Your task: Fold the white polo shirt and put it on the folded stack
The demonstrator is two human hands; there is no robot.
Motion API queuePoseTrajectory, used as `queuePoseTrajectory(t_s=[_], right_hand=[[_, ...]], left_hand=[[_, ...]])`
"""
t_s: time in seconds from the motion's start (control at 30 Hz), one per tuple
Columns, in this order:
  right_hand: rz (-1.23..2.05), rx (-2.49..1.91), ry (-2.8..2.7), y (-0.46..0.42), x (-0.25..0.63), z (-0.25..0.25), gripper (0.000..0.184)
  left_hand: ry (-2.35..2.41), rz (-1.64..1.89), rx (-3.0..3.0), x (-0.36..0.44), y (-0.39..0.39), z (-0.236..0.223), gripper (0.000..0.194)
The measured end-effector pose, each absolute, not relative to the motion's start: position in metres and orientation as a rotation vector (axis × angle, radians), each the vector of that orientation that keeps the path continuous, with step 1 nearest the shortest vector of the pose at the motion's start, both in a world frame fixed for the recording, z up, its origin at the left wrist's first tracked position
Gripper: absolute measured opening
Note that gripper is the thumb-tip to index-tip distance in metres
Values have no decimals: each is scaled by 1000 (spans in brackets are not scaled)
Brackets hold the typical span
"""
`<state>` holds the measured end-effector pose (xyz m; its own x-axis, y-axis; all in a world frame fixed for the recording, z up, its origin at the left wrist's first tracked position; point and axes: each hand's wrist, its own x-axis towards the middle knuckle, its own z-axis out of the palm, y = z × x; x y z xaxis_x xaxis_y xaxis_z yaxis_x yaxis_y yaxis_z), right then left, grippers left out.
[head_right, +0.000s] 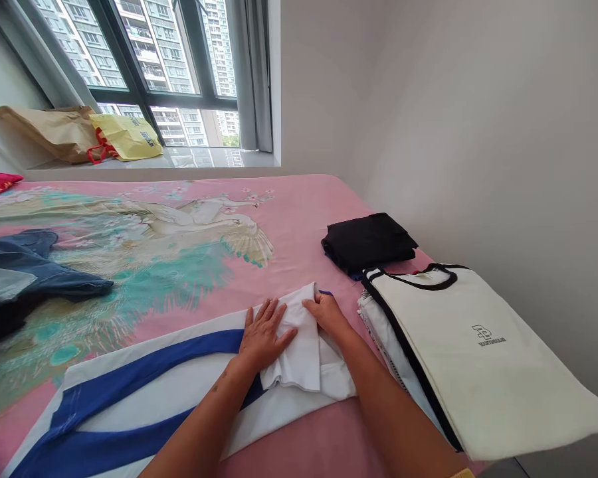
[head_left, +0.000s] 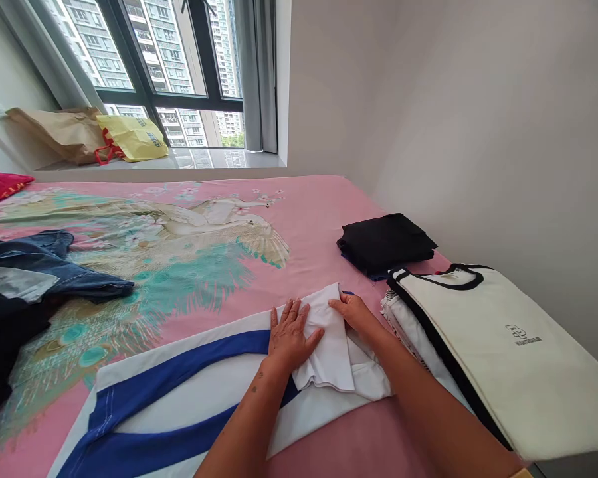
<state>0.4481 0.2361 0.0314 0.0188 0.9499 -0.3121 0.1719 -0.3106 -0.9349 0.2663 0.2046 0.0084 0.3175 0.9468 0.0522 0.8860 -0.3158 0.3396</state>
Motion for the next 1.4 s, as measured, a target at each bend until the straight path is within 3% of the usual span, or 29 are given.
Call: queuePoseTrajectory(t_s=[0.07, 0.27, 0.47, 0.73, 0.83, 0.93, 1.1, 1.23, 1.4], right_hand=[[1465, -1594, -1091, 239, 445, 32, 36], [1464, -1439, -964, 246, 437, 32, 21], [1464, -1258, -857, 242, 438, 19, 35], [1086, -1514, -929, 239, 441, 12, 51], [667, -1744, -1184, 221, 445, 28, 57], [297, -1715, -1664, 202, 432, 48, 50], [515, -1686, -2334, 206, 399, 42, 58], [366, -1982, -2307, 221, 405, 14, 62], [247, -2039, -2237, 225, 417, 2, 62]], left_hand=[[1671, 348, 2338, 267, 204, 9, 69], [1702, 322, 2326, 267, 204, 10, 73], [1728, 293, 2332, 269, 205, 7, 78], [1744, 276, 2321, 270, 205, 8, 82], [1744, 270, 2317, 270, 205, 9, 83], [1745, 253, 2319, 271, 205, 9, 81], [1767, 226, 2306, 271, 206, 10, 64], [1773, 220, 2317, 272, 206, 8, 72], [1774, 225, 2299, 272, 207, 7, 74]])
